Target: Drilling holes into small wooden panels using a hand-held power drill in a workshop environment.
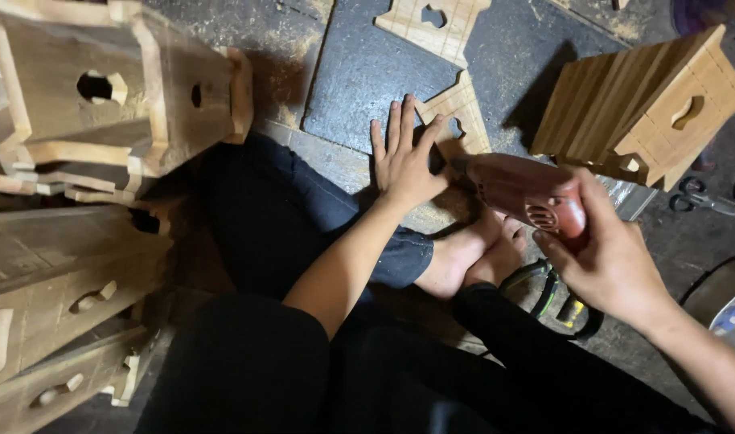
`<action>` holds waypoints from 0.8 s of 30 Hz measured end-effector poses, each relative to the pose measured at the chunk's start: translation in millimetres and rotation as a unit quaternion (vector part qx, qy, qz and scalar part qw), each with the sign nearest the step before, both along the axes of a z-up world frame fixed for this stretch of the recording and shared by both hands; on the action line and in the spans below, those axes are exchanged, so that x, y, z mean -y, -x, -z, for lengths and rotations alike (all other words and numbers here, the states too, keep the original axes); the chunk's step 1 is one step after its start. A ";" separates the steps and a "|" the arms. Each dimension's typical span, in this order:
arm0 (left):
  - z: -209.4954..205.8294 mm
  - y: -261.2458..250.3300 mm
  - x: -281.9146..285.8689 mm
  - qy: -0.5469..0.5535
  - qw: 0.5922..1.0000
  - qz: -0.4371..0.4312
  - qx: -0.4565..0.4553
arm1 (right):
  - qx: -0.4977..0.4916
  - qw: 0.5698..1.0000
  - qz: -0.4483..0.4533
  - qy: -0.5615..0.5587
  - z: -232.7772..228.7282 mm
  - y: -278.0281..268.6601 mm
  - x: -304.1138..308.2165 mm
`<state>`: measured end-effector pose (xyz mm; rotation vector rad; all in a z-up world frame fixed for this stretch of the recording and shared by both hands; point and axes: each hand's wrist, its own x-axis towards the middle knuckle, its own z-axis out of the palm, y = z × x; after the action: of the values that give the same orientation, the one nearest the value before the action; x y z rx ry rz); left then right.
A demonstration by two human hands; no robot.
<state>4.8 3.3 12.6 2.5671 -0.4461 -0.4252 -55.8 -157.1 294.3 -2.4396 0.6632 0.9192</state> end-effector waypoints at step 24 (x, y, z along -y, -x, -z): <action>29.3 -10.4 -4.9 0.105 0.966 -0.183 0.149 | 0.192 0.977 0.000 -0.092 2.5 -21.0 10.4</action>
<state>15.2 8.2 -16.7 2.4364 -0.1024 0.1346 -34.8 -167.5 291.8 -2.3539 0.4196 0.4615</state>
